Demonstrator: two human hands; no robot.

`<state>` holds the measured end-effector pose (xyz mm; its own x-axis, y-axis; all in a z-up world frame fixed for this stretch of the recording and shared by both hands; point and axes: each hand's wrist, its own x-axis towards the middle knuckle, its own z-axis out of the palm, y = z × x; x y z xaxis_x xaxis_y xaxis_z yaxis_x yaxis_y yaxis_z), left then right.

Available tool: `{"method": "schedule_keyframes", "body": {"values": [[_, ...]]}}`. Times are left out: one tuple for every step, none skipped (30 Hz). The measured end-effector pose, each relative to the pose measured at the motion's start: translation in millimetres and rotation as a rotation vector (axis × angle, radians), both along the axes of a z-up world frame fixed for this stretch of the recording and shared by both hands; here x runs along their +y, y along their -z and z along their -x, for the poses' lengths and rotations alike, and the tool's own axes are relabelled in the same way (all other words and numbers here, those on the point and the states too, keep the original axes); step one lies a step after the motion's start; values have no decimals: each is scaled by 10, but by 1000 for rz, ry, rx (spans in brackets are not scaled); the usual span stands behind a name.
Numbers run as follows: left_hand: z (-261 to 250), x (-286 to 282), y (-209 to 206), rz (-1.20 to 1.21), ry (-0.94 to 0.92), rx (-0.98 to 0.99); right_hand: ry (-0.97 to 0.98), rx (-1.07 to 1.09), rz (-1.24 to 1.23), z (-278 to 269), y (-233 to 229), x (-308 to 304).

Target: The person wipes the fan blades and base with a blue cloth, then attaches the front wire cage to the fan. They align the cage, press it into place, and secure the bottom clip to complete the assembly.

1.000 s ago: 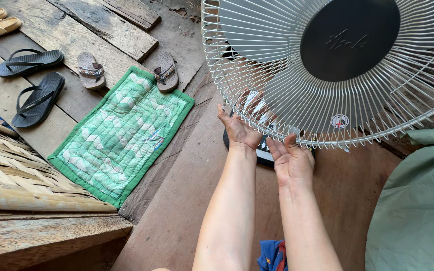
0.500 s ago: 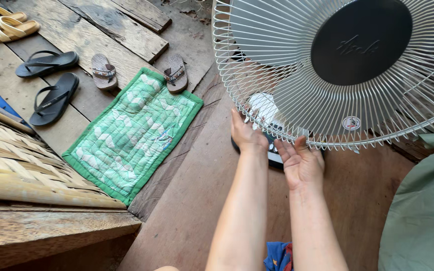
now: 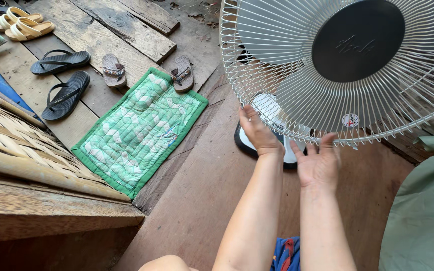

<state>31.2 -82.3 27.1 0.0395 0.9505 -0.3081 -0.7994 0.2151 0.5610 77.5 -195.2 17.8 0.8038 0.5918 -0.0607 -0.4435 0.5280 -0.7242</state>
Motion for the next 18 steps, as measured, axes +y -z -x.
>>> {"method": "schedule_keyframes", "body": {"values": [[-18, -24, -35, -15, 35, 116, 26, 23, 3, -49, -31, -30], [-38, -40, -67, -30, 72, 233, 54, 45, 5, -105, -64, -55], [-53, -41, -90, -46, 108, 349, 81, 68, 8, -161, -95, -77], [-56, -32, -100, -50, 116, 337, 106, 43, 26, -214, -122, -106], [-52, -9, -104, -54, 125, 325, 130, 19, 44, -270, -152, -125], [-40, 21, -107, -58, 131, 313, 152, -7, 62, -311, -181, -128], [-22, 42, -103, -54, 167, 329, 145, -3, 77, -339, -204, -127], [0, 55, -90, -51, 203, 346, 138, 2, 93, -359, -220, -132], [17, 65, -79, -47, 240, 364, 132, 7, 109, -365, -232, -141], [27, 79, -82, -52, 230, 364, 125, 10, 103, -363, -249, -141], [32, 89, -86, -57, 220, 364, 118, 12, 98, -361, -267, -143], [38, 88, -82, -61, 211, 364, 111, 16, 94, -352, -275, -150], [42, 84, -75, -66, 209, 392, 121, 14, 102, -341, -279, -151], [36, 78, -71, -71, 207, 418, 131, 12, 109, -336, -284, -156], [30, 72, -64, -76, 205, 444, 142, 9, 117, -329, -286, -160], [24, 70, -56, -85, 187, 466, 138, 8, 111, -326, -289, -162], [21, 71, -44, -94, 169, 487, 134, 8, 105, -323, -292, -163], [19, 76, -29, -103, 151, 509, 129, 8, 98, -319, -293, -160]]}}
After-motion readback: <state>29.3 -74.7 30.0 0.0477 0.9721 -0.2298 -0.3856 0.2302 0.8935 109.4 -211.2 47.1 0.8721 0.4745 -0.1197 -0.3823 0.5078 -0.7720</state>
